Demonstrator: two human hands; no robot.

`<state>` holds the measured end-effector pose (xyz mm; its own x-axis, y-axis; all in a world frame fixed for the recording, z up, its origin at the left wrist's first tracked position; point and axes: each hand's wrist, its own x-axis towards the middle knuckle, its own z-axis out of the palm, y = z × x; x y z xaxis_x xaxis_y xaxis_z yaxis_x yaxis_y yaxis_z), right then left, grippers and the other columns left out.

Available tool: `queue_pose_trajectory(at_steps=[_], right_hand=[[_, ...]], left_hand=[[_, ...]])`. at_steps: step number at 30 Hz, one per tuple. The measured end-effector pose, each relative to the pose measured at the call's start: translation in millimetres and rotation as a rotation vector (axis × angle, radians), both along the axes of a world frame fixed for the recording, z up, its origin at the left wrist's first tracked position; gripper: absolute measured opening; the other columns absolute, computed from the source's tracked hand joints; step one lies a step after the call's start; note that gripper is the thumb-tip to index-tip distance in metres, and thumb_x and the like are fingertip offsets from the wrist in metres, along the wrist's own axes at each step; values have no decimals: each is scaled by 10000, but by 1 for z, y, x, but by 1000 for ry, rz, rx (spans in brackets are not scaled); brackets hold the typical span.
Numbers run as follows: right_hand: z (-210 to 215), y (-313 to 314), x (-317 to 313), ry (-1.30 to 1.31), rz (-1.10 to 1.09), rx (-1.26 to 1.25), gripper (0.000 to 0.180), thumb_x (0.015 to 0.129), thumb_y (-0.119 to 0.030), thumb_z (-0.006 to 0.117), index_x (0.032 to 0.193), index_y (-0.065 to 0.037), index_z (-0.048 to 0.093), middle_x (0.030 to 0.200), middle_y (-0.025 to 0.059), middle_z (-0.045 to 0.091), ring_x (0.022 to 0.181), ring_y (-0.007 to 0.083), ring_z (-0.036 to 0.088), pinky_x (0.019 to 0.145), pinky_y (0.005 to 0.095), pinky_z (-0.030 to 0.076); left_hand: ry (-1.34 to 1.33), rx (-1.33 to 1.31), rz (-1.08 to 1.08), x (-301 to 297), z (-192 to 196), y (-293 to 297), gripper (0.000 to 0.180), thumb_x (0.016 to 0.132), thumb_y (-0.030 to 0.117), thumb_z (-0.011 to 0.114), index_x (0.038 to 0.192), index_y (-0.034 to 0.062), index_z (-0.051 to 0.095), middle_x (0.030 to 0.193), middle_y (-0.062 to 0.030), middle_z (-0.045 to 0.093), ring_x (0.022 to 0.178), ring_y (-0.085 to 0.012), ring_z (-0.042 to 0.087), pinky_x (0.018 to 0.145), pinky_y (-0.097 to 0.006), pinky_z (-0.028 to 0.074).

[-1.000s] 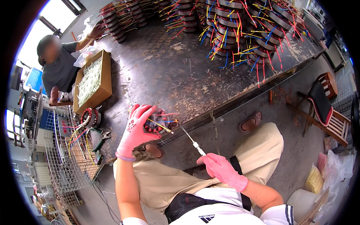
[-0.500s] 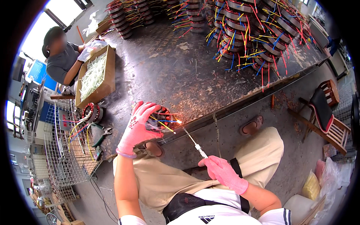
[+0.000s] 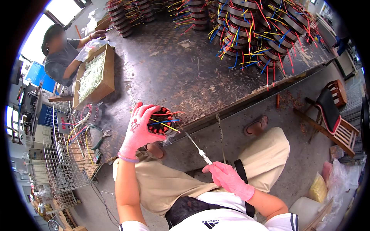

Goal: The person uses a handheld heating tool to treat the ends of wires on a motor stator and then places it onto a stack on the workbench.

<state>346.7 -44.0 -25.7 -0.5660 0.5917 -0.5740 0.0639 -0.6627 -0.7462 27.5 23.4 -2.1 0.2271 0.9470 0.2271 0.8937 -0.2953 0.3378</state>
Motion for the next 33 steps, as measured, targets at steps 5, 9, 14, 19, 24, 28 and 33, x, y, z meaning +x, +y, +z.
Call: queue_pose_trajectory(at_steps=[5,9,14,19,24,28,33], right_hand=[[1,-5,-2,37,10,-35,295,1015,-231,445,1041,12,610,572,-35,411,508,45,342,471,216,266],[5,-4,-1,15,29,-11,293,1013,-231,447,1036,12,609,574,-33,411,514,45,345,473,217,268],[3,-5,-2,-7,31,44,271,994,-207,452,971,-12,639,581,-28,422,511,45,389,466,229,309],[7,-4,-3,-3,26,24,275,996,-215,454,979,-14,641,582,-29,422,511,43,391,469,228,314],[9,-3,-3,-30,48,55,276,999,-215,454,983,-11,640,584,-35,415,509,41,384,466,228,307],[8,-4,-3,-14,30,21,268,1000,-205,452,980,-12,637,582,-35,411,506,39,382,464,222,303],[7,-5,-2,-8,25,8,294,1005,-238,453,1014,3,623,567,-33,417,509,47,358,470,223,273]], left_hand=[[9,12,19,1,-2,-2,868,444,281,879,1223,102,541,1197,-109,553,1177,-342,487,1117,-519,270],[-3,21,19,2,-4,-1,878,433,292,887,1207,72,537,1167,-130,565,1162,-360,496,1125,-511,258],[-14,13,14,4,-1,-1,877,434,283,888,1207,69,536,1169,-132,564,1163,-360,496,1127,-508,256],[-6,-4,27,2,0,-2,875,441,300,885,1215,80,543,1191,-127,554,1175,-353,490,1125,-516,259],[-12,-12,22,1,-4,-1,878,448,320,884,1222,86,544,1205,-129,547,1188,-356,478,1122,-523,262],[-6,-15,27,2,-3,-1,876,451,323,885,1222,86,544,1205,-131,546,1191,-360,475,1119,-524,266],[-11,-15,34,2,-4,-3,857,467,312,882,1221,85,545,1219,-138,549,1208,-367,465,1116,-518,274]])
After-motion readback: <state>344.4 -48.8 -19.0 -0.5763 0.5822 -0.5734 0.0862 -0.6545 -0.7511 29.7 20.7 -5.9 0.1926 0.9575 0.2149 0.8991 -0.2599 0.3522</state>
